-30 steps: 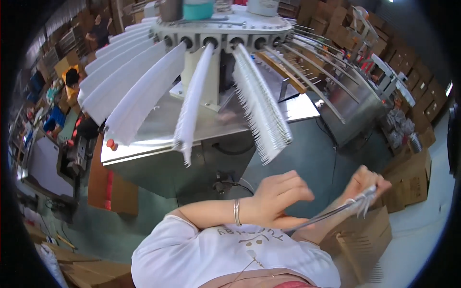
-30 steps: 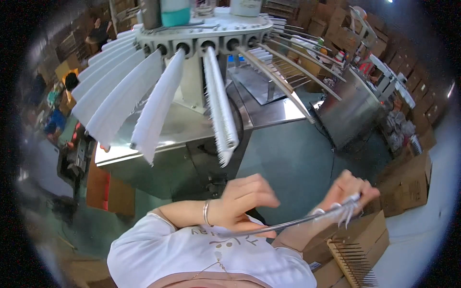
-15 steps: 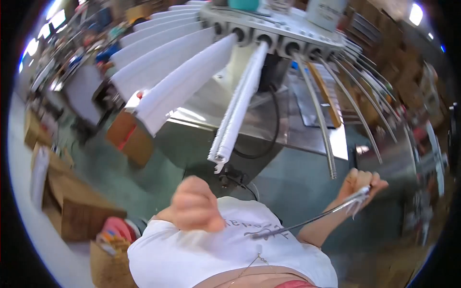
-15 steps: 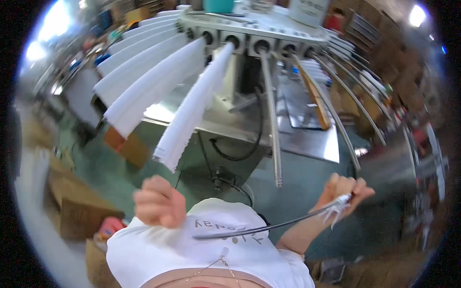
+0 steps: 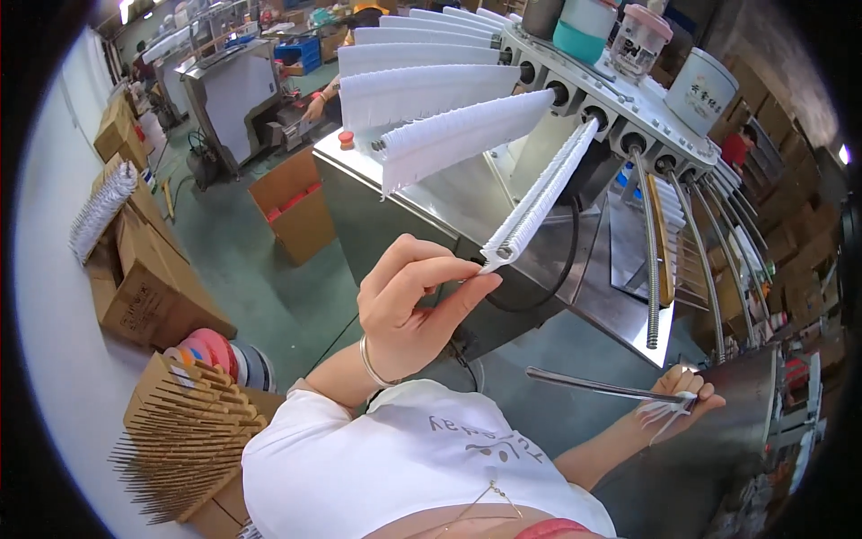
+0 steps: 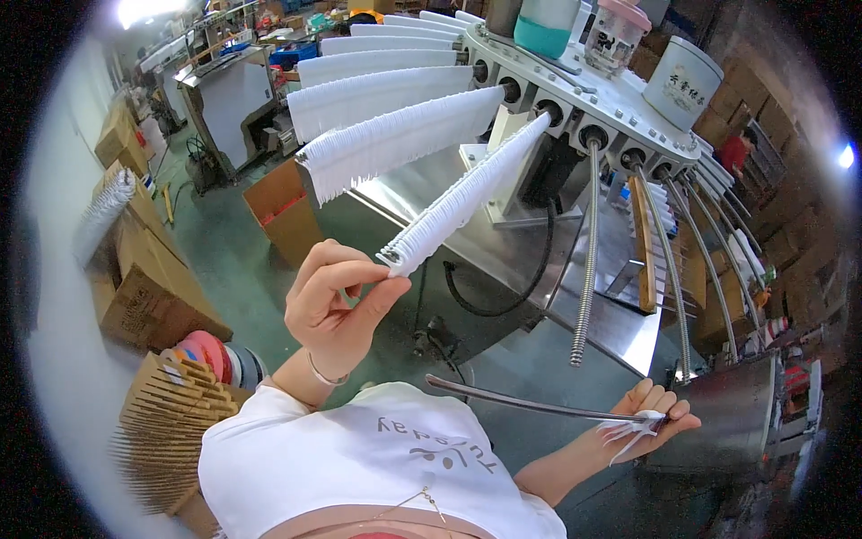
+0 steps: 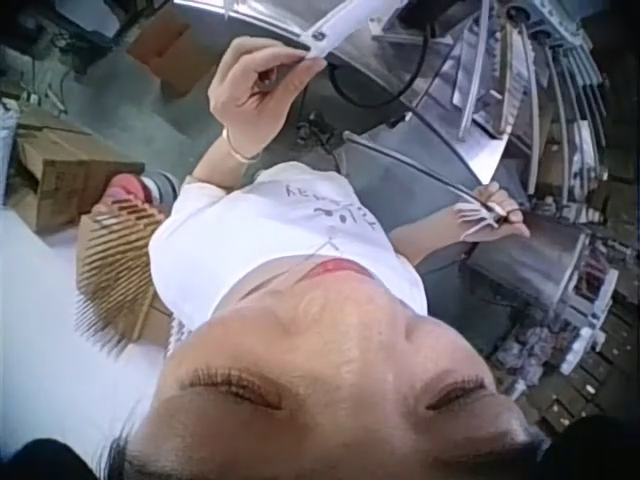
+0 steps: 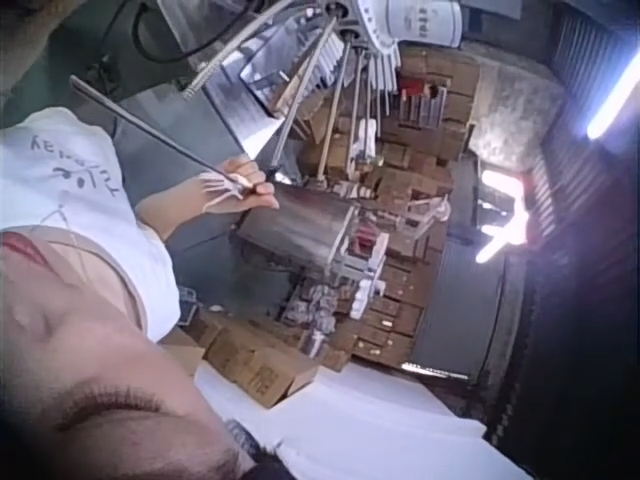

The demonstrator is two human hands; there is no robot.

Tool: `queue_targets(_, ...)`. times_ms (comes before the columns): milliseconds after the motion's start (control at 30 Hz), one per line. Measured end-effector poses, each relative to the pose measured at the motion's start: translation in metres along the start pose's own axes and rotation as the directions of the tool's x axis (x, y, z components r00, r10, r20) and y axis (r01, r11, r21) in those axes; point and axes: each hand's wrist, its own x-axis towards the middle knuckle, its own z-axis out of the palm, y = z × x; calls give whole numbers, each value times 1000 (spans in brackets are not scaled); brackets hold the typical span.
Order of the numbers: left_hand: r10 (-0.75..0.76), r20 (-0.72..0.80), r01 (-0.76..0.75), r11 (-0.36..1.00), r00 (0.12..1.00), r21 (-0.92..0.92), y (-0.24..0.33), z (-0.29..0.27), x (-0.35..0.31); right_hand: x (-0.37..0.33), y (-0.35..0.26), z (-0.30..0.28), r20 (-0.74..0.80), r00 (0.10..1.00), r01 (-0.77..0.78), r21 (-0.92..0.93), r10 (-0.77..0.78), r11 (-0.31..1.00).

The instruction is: Loading brush components into a rotary assembly machine and inspecting them with a metal rod.

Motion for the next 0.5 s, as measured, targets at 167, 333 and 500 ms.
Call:
queue_targets(167, -26, -9, 25, 992, 1000, -121, 0, -2, 2, -9, -5, 9, 45, 999, 19, -20, -18, 1000)
queue_targets(333, 184, 20, -182, 981, 983, -67, 5, -2, -4, -19, -15, 13, 118, 992, 38, -18, -36, 999)
queue_targets(500, 283, -10, -281, 945, 959, -167, 12, 16, -17, -27, -20, 10, 15, 997, 74, -16, -74, 997)
